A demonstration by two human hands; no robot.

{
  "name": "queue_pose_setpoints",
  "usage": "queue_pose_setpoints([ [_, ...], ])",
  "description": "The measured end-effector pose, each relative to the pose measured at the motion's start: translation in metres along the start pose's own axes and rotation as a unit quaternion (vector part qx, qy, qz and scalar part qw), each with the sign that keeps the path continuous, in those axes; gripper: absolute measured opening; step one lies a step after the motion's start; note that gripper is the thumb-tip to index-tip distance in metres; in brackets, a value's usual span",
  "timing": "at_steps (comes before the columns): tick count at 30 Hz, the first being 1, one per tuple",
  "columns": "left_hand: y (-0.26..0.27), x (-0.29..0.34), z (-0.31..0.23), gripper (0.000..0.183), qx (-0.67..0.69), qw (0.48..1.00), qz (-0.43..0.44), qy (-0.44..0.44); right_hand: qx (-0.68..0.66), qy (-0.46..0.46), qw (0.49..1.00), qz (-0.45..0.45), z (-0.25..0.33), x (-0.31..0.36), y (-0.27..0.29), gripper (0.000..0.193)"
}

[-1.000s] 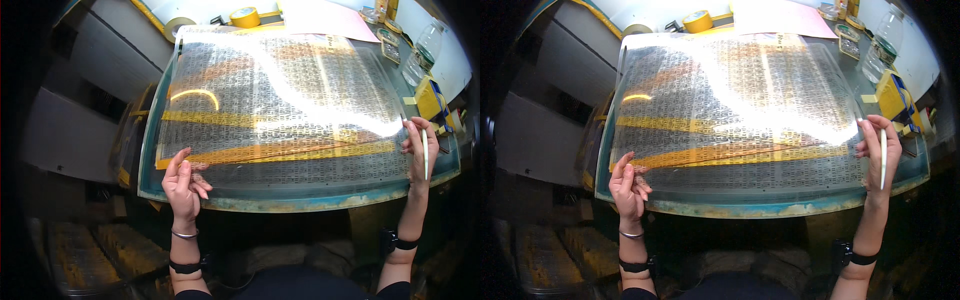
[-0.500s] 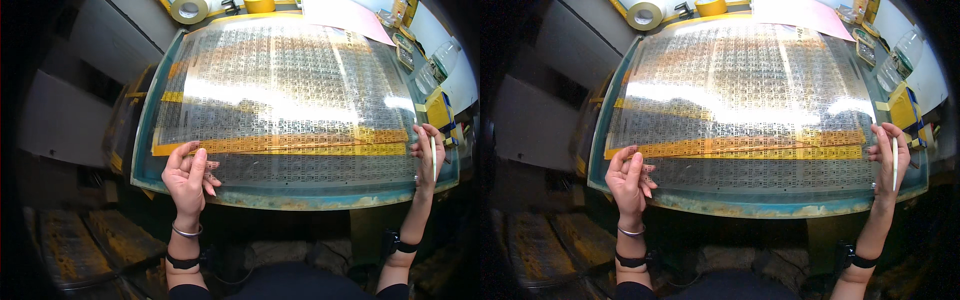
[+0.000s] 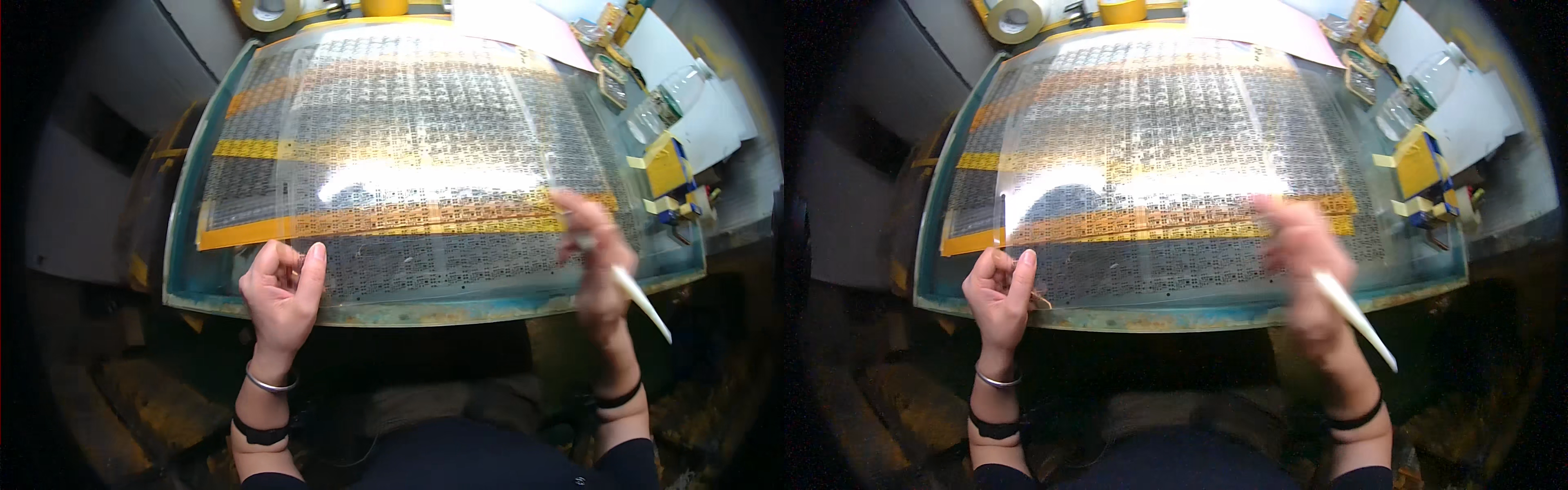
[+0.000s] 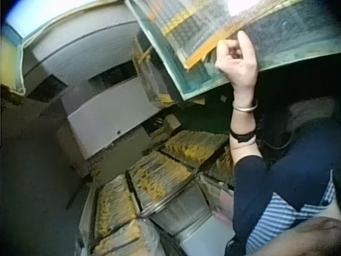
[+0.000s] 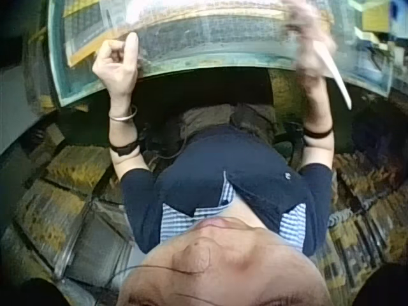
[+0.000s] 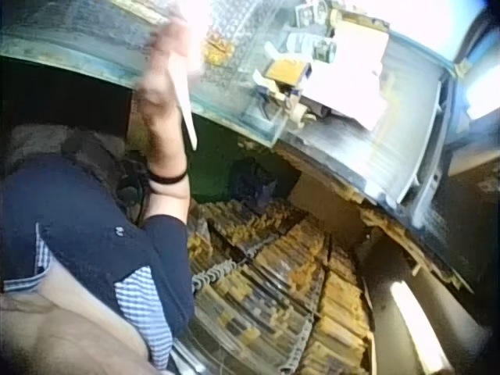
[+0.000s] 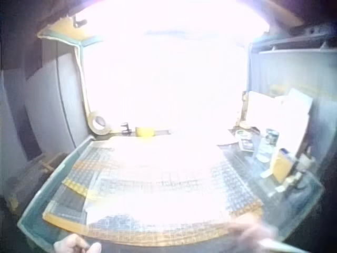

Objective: The person is cleaning a large sheet of film with a specialized tool.

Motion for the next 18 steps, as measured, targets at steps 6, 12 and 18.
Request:
queue_pose_setpoints([
  [6, -0.009, 0.007, -0.029, 0.042, -0.200, 0.977, 0.057, -0.039, -0.235, -0.214, 0.934, 0.164, 0.002, -0.028, -0.048, 0.023],
  [12, 0.018, 0.015, -0.018, 0.031, -0.196, 0.978, 0.069, -0.028, -0.165, -0.213, 0.949, 0.165, -0.001, -0.020, -0.044, 0.012],
  [18, 0.009, -0.004, -0.024, 0.029, -0.226, 0.948, 0.124, -0.188, -0.142, -0.186, 0.955, 0.180, -0.002, -0.012, -0.034, 0.011],
])
Point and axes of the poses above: each hand's wrist, its own x-axis away from the middle knuckle, its own y-axis out of the back of the hand, z = x × y, the point moved 2 cm from there along -x, towards the middle knuckle, and after that the axes turned 15 degrees about z, right-handed, at the moved point
